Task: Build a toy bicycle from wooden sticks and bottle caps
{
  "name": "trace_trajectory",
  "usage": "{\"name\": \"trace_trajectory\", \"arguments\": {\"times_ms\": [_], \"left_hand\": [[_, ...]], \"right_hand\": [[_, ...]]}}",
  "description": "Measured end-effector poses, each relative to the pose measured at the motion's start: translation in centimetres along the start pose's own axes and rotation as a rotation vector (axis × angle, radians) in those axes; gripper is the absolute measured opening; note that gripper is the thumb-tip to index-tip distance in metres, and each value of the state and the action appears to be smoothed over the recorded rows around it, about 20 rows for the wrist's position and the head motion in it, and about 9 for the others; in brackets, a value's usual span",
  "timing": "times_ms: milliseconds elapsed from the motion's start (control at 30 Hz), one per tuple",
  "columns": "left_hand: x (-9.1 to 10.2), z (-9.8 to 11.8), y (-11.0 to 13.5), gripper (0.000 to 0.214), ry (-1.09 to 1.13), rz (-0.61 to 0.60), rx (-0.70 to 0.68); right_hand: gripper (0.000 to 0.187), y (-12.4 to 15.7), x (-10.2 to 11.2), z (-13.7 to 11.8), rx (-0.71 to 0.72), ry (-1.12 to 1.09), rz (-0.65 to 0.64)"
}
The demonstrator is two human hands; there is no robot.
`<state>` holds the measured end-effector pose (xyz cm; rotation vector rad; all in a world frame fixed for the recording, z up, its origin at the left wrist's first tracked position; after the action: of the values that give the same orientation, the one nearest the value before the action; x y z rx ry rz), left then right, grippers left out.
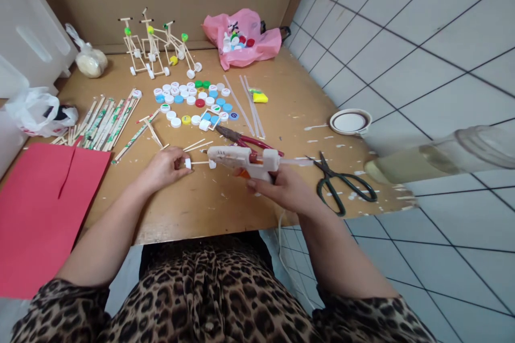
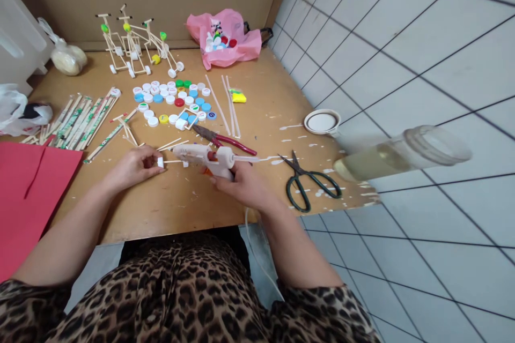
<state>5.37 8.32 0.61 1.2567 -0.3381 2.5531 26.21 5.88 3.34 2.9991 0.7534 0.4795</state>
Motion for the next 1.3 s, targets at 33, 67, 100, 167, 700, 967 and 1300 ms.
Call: {"name": "trace_trajectory", "arguments": {"times_ms": [33,67,100,167,700,967,1300], "left_hand": [[0.0,0.0,0.0,0.009,0.0,0.003,0.001],[0.0,0.0,0.0,0.008,0.002,0.005,0.001],[0.0,0.1,0.0,0.008,0.004,0.006,0.001],[0.0,0.1,0.0,0.008,0.01,0.004,-0.001],[0.0,0.1,0.0,0.006,0.0,0.006,-0.026],[0.0,0.0,0.0,0.006,0.007,-0.012,0.014],[0.0,-0.1,0.1,0.005,0.026,0.008,0.002]], "right_hand": [[0.028,0.0,-0.3,0.2,-0.002,0.045,-0.008],[0.028,0.0,-0.5,0.4,0.003,0.088,-0.009],[0.027,0.0,-0.8,0.5,0.011,0.13,-0.014],[0.024,-0.2,-1.4,0.7,0.035,0.211,-0.022],[0.022,-0.6,-2.4,-0.1,0.124,0.182,0.048],[0.026,-0.2,-1.2,0.0,0.114,0.087,0.132],[0.035,0.6,1.3,2.2,-0.094,-0.188,0.236]]}}
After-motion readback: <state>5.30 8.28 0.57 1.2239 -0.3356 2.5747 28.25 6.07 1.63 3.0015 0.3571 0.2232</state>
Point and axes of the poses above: each hand's wrist, its own y-axis away from the middle knuckle, its own x-axis out of the back of the hand, z = x × y, the point moved 9 cm from there along -y, towards the middle knuckle, and after that the axes turned 7 degrees about -y, right-handed, at the moved point
